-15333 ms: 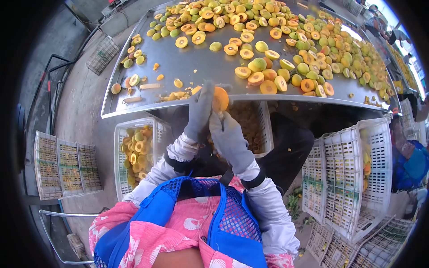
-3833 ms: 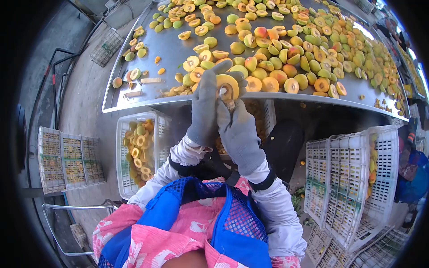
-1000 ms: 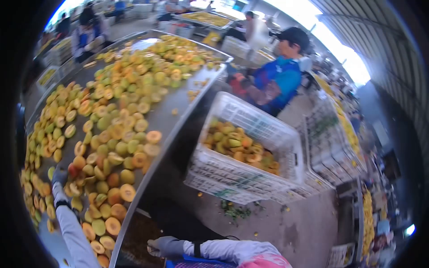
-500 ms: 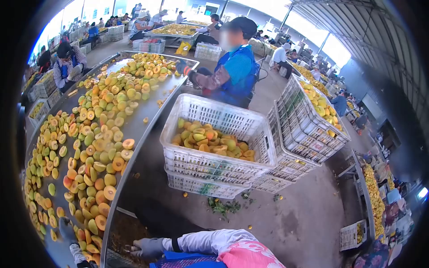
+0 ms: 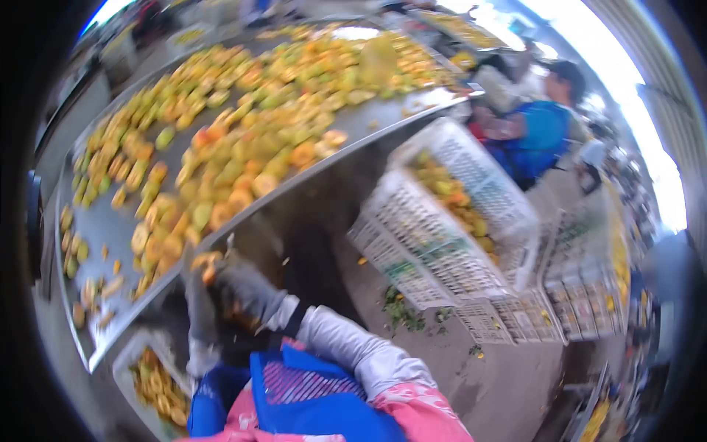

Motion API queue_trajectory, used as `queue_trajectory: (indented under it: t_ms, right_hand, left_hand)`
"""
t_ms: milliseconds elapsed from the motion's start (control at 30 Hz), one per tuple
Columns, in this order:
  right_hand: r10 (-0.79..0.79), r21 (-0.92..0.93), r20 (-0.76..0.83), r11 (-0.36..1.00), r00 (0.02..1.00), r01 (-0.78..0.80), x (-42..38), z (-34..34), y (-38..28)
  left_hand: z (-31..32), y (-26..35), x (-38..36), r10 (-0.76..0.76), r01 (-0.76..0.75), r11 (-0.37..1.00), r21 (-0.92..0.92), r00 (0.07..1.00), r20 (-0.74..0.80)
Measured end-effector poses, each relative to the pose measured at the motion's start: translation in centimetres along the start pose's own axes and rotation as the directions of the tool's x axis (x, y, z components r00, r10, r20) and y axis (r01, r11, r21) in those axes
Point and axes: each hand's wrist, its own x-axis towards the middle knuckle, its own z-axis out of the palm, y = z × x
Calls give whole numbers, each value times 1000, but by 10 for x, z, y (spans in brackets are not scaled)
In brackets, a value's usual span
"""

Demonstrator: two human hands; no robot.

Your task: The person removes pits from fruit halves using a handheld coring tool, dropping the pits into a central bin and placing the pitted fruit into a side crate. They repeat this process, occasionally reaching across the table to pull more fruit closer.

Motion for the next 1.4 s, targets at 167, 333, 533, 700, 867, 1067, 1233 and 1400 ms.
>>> queue_trajectory:
  t_ms: [167, 333, 533, 700, 867, 1067, 1233, 1400]
  right_hand:
    - [150, -254, -127, 951, 981, -178, -24, 37, -25]
    - [-122, -765, 22, 637, 992, 95, -34, 20, -12]
    - [-113, -867, 23, 492, 993, 75, -32, 21, -19]
    - [-170, -864, 21, 492, 985, 103, -38, 34, -23]
    - [-219, -836, 67, 521, 974, 174, -36, 34, -12]
    - [-75, -757, 13, 651, 997, 59, -45, 49, -22]
    - [221, -478, -73, 848, 973, -229, -46, 45, -26]
    - [146, -518, 1, 846, 989, -125, -46, 46, -19]
  left_hand:
    - [-28, -15, 11, 78, -107, 973, -203, 986, -147]
    - [-35, 17, 7, 183, -183, 983, 3, 981, 72]
    - [-12, 8, 2, 209, -209, 977, -33, 978, -16]
    - [2, 9, -2, 239, -239, 971, 7, 968, -81]
    - [8, 4, 0, 194, -231, 959, -165, 958, -211]
    - [5, 11, -7, 188, -204, 976, -75, 966, -179]
    - [-6, 33, -20, 71, -71, 997, 17, 997, -6]
    - [6, 17, -11, -23, 41, 997, 62, 965, -261]
